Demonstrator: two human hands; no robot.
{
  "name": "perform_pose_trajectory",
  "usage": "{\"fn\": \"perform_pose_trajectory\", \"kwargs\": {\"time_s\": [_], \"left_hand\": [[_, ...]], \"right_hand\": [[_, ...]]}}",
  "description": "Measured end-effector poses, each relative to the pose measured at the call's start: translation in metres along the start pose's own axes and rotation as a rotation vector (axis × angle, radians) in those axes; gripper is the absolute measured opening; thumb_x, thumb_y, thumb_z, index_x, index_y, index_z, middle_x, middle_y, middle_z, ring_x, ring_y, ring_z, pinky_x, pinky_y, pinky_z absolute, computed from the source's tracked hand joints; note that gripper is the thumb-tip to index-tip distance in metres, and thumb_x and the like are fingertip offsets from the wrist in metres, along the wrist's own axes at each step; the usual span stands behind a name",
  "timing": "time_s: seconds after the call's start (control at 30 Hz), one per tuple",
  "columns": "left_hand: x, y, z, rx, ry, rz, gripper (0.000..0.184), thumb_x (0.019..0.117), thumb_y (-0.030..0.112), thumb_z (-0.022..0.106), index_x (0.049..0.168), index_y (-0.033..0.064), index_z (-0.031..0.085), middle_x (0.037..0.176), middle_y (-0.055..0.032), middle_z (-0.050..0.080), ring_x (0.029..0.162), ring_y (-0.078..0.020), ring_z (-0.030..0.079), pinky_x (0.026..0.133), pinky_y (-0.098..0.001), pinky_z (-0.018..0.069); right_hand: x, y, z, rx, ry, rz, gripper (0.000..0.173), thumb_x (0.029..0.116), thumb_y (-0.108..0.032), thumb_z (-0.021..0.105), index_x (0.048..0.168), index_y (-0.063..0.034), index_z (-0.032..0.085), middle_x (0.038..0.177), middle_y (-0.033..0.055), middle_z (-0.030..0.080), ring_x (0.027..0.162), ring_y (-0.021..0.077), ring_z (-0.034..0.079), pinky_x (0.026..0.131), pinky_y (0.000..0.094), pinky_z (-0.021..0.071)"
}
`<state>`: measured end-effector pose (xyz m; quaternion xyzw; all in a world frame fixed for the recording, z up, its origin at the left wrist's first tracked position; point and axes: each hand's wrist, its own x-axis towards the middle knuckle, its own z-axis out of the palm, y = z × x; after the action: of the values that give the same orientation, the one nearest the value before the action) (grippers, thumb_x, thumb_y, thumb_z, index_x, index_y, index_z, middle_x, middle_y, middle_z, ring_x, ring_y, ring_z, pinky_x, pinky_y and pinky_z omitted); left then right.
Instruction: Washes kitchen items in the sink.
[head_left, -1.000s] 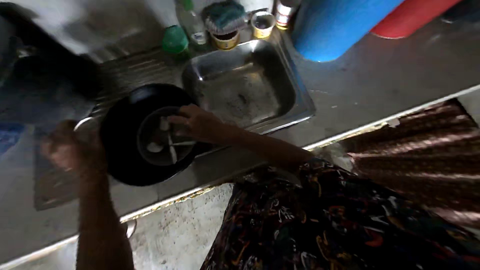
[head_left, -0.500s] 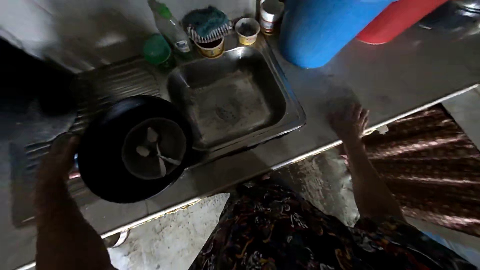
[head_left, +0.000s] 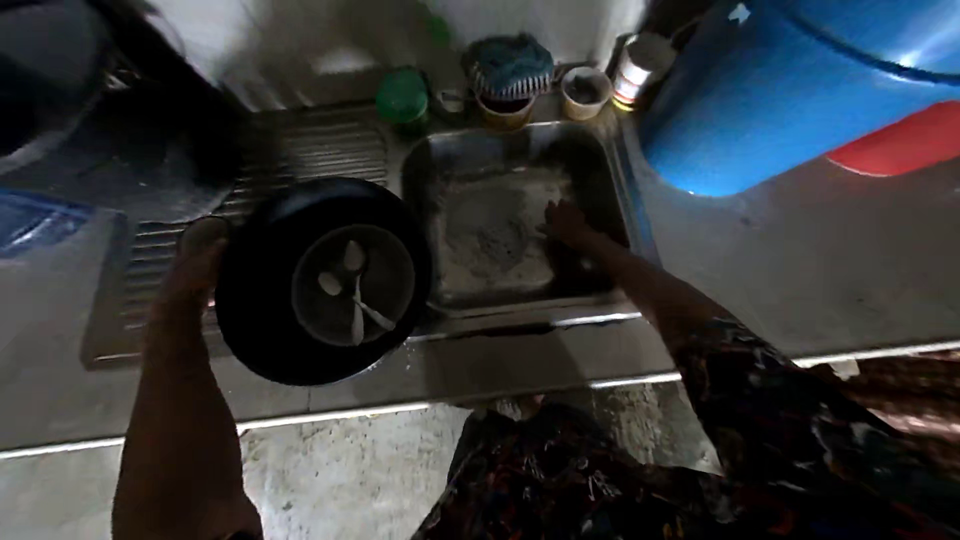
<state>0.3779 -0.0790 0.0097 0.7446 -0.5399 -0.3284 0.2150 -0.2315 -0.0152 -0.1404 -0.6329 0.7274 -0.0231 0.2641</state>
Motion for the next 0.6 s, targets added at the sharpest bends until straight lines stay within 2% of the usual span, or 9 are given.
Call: {"fn": "perform_pose_trajectory", "kwargs": {"time_s": [0.07, 0.1, 0.17, 0.2, 0.27, 0.33, 0.4, 0.5, 0.6], "left_hand": [[-0.001, -0.003, 0.0, -0.009, 0.008, 0.015, 0.055, 0.1091, 0.039, 0.044, 0.15, 0.003, 0.043, 0.147, -0.0268, 0.049, 0.134, -0.04, 0.049, 0.109, -0.0627, 0.0381], [-0.004, -0.001, 0.0, -0.008, 0.011, 0.036, 0.053, 0.1093, 0.038, 0.044, 0.149, 0.0028, 0.045, 0.146, -0.0262, 0.05, 0.133, -0.0389, 0.05, 0.108, -0.0613, 0.0389], [-0.006, -0.001, 0.0, 0.022, 0.022, 0.033, 0.053, 0.1105, 0.037, 0.041, 0.146, -0.0013, 0.047, 0.144, -0.029, 0.05, 0.131, -0.0415, 0.05, 0.108, -0.0631, 0.0385], [-0.005, -0.004, -0.001, 0.038, 0.024, 0.03, 0.053, 0.1108, 0.037, 0.04, 0.145, -0.0023, 0.047, 0.143, -0.0294, 0.051, 0.13, -0.0419, 0.051, 0.107, -0.0633, 0.0388], [-0.004, -0.012, -0.001, 0.055, 0.027, 0.013, 0.057, 0.1101, 0.043, 0.04, 0.144, -0.0022, 0.048, 0.141, -0.0296, 0.052, 0.13, -0.0425, 0.052, 0.107, -0.0645, 0.0392], [-0.004, -0.014, -0.002, 0.031, 0.031, 0.012, 0.059, 0.1086, 0.046, 0.042, 0.142, -0.0025, 0.05, 0.14, -0.0293, 0.053, 0.129, -0.0414, 0.053, 0.106, -0.0643, 0.0394], [-0.009, -0.01, -0.003, 0.021, 0.015, 0.019, 0.06, 0.1086, 0.046, 0.042, 0.145, -0.0005, 0.048, 0.141, -0.0277, 0.053, 0.129, -0.0395, 0.053, 0.107, -0.0631, 0.0399], [-0.01, 0.004, -0.004, 0.04, 0.005, 0.002, 0.053, 0.1113, 0.037, 0.039, 0.144, -0.0044, 0.046, 0.14, -0.0298, 0.052, 0.126, -0.0372, 0.053, 0.107, -0.0587, 0.0402], [0.004, -0.01, -0.007, 0.109, -0.012, 0.026, 0.056, 0.111, 0.04, 0.038, 0.141, -0.0051, 0.049, 0.137, -0.0327, 0.054, 0.128, -0.0438, 0.054, 0.107, -0.0651, 0.0397]], "right_hand": [[0.04, -0.012, 0.028, -0.05, 0.186, -0.016, 0.083, 0.1033, -0.058, 0.047, 0.165, -0.0081, 0.021, 0.166, 0.0339, 0.011, 0.154, 0.0536, 0.009, 0.122, 0.0701, 0.0122], [0.06, -0.029, 0.04, -0.063, 0.28, -0.047, 0.08, 0.1031, -0.055, 0.047, 0.165, -0.0102, 0.022, 0.167, 0.034, 0.009, 0.154, 0.0537, 0.006, 0.122, 0.0706, 0.0105], [0.096, -0.078, 0.059, -0.073, 0.347, -0.151, 0.077, 0.0985, -0.041, 0.061, 0.163, -0.0142, 0.028, 0.168, 0.0317, 0.006, 0.154, 0.0538, 0.003, 0.121, 0.0716, 0.0104], [0.099, -0.11, 0.065, -0.006, 0.317, -0.245, 0.077, 0.0943, -0.034, 0.069, 0.161, -0.016, 0.036, 0.168, 0.0295, 0.01, 0.154, 0.053, 0.005, 0.121, 0.0715, 0.0115], [0.086, -0.164, 0.081, 0.153, 0.261, -0.445, 0.063, 0.0955, -0.044, 0.068, 0.152, -0.0204, 0.051, 0.166, 0.02, 0.028, 0.153, 0.0433, 0.022, 0.123, 0.0604, 0.0239], [0.064, -0.19, 0.092, 0.235, 0.156, -0.617, 0.057, 0.1031, -0.038, 0.057, 0.152, -0.0098, 0.049, 0.166, 0.0194, 0.031, 0.154, 0.0361, 0.028, 0.126, 0.0491, 0.0276], [0.038, -0.17, 0.093, 0.121, -0.021, -0.776, 0.057, 0.1015, -0.029, 0.061, 0.15, -0.0019, 0.048, 0.162, 0.0209, 0.036, 0.151, 0.0329, 0.035, 0.125, 0.0448, 0.0304], [-0.01, -0.111, 0.062, -0.156, -0.416, -0.847, 0.059, 0.098, -0.02, 0.069, 0.152, -0.0069, 0.048, 0.161, 0.0151, 0.041, 0.147, 0.0329, 0.042, 0.12, 0.0526, 0.0353], [-0.016, -0.059, 0.025, -0.273, -0.375, -0.727, 0.039, 0.0954, -0.008, 0.069, 0.134, -0.0022, 0.065, 0.142, 0.0211, 0.058, 0.135, 0.0417, 0.052, 0.115, 0.0564, 0.0388]]}}
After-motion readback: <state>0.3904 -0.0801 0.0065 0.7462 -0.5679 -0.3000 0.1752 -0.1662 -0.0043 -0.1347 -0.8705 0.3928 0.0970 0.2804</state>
